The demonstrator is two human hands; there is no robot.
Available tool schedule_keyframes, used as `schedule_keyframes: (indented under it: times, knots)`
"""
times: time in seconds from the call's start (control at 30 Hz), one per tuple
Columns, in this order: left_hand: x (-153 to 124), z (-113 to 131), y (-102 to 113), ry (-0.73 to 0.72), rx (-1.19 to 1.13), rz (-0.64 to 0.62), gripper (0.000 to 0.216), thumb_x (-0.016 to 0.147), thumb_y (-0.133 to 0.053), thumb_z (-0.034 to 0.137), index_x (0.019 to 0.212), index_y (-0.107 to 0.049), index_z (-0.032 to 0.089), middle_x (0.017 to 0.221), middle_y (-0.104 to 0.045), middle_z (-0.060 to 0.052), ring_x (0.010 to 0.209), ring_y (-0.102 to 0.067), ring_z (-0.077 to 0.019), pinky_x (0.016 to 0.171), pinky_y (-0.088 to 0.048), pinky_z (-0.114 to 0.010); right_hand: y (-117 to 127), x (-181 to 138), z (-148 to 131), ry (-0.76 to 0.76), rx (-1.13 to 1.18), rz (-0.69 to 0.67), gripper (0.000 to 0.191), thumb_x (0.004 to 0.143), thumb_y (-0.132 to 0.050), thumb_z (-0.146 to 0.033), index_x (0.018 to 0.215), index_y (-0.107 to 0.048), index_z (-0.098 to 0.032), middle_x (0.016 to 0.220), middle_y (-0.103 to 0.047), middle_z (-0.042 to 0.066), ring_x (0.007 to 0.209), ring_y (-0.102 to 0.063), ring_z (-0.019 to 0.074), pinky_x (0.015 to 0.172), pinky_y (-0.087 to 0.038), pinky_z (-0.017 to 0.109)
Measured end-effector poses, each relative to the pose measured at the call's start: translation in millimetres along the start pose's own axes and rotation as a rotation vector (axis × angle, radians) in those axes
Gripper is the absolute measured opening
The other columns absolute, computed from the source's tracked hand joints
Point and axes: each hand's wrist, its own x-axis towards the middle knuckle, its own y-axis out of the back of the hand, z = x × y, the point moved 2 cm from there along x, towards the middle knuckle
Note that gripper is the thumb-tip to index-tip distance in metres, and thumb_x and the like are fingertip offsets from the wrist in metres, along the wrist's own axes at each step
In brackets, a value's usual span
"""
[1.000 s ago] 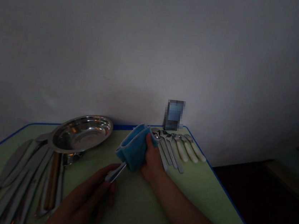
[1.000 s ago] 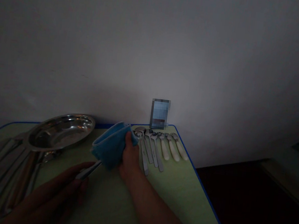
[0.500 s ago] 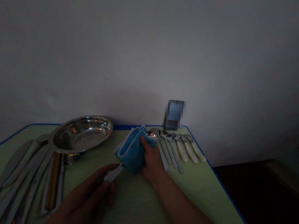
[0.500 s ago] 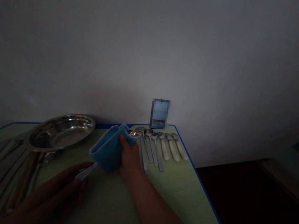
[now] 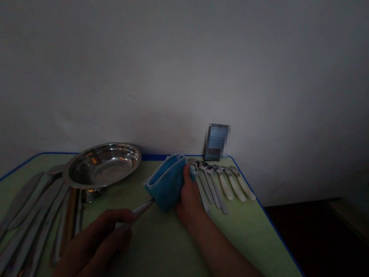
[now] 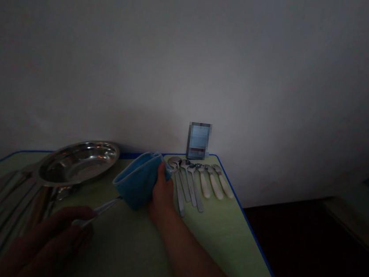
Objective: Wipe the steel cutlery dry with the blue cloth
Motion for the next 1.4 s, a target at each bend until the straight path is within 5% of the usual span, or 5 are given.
schedule_keyframes:
  times: [0.5, 0.67, 1.03, 1.3, 1.4]
  knots:
    - [-4.6, 4.1, -7.8, -0.218, 0.118, -0.075, 0.02, 0.082, -0.043, 0.039, 0.092, -0.057, 0.028, 0.066, -0.064, 0.004, 0.057, -0.058, -0.0139, 0.06, -0.047, -0.021, 3.2, 4.6, 2.6, 0.05, -0.006, -0.119, 0.035, 0.068, -0.064, -0.044, 0.093, -0.061, -0.019, 0.082, -0.07, 0.003, 0.086, -0.063, 0.0174, 0.077, -0.049, 0.032]
    - [8.8, -0.2, -6.9, -0.147, 0.176, -0.245, 0.023, 0.083, -0.044, 0.04, 0.097, -0.059, 0.028, 0.079, -0.069, 0.002, 0.067, -0.063, -0.0161, 0.061, -0.048, -0.021, 2.4, 2.5, 2.1, 0.054, -0.022, -0.143, 0.034, 0.069, -0.064, -0.041, 0.095, -0.061, -0.019, 0.084, -0.069, 0.001, 0.087, -0.063, 0.0169, 0.08, -0.049, 0.032]
    - [9.0, 5.6, -3.7, -0.173, 0.13, -0.276, 0.021, 0.085, -0.04, 0.03, 0.092, -0.058, 0.023, 0.072, -0.065, 0.002, 0.064, -0.059, -0.0154, 0.057, -0.045, -0.021, 1.3, 1.2, 1.1, -0.049, -0.006, -0.07, 0.04, 0.07, -0.06, -0.048, 0.098, -0.061, -0.019, 0.085, -0.07, 0.004, 0.085, -0.064, 0.0176, 0.077, -0.05, 0.033]
    - [-4.3, 5.3, 3.2, -0.529, 0.29, -0.197, 0.02, 0.078, -0.038, 0.017, 0.067, -0.054, 0.02, 0.059, -0.058, 0.002, 0.055, -0.056, -0.0125, 0.055, -0.041, -0.021, 3.3, -0.1, 3.0, -0.023, -0.054, -0.066, 0.046, 0.068, -0.061, -0.052, 0.101, -0.06, -0.019, 0.085, -0.07, 0.004, 0.082, -0.065, 0.0188, 0.074, -0.051, 0.034]
    - [-8.3, 6.4, 1.2, -0.547, 0.309, -0.233, 0.021, 0.079, -0.036, 0.015, 0.067, -0.052, 0.019, 0.059, -0.057, 0.002, 0.055, -0.055, -0.012, 0.055, -0.041, -0.022, 3.2, -2.2, 2.5, 0.026, -0.106, -0.074, 0.045, 0.068, -0.063, -0.049, 0.102, -0.06, -0.02, 0.083, -0.071, 0.004, 0.08, -0.065, 0.0187, 0.074, -0.051, 0.034]
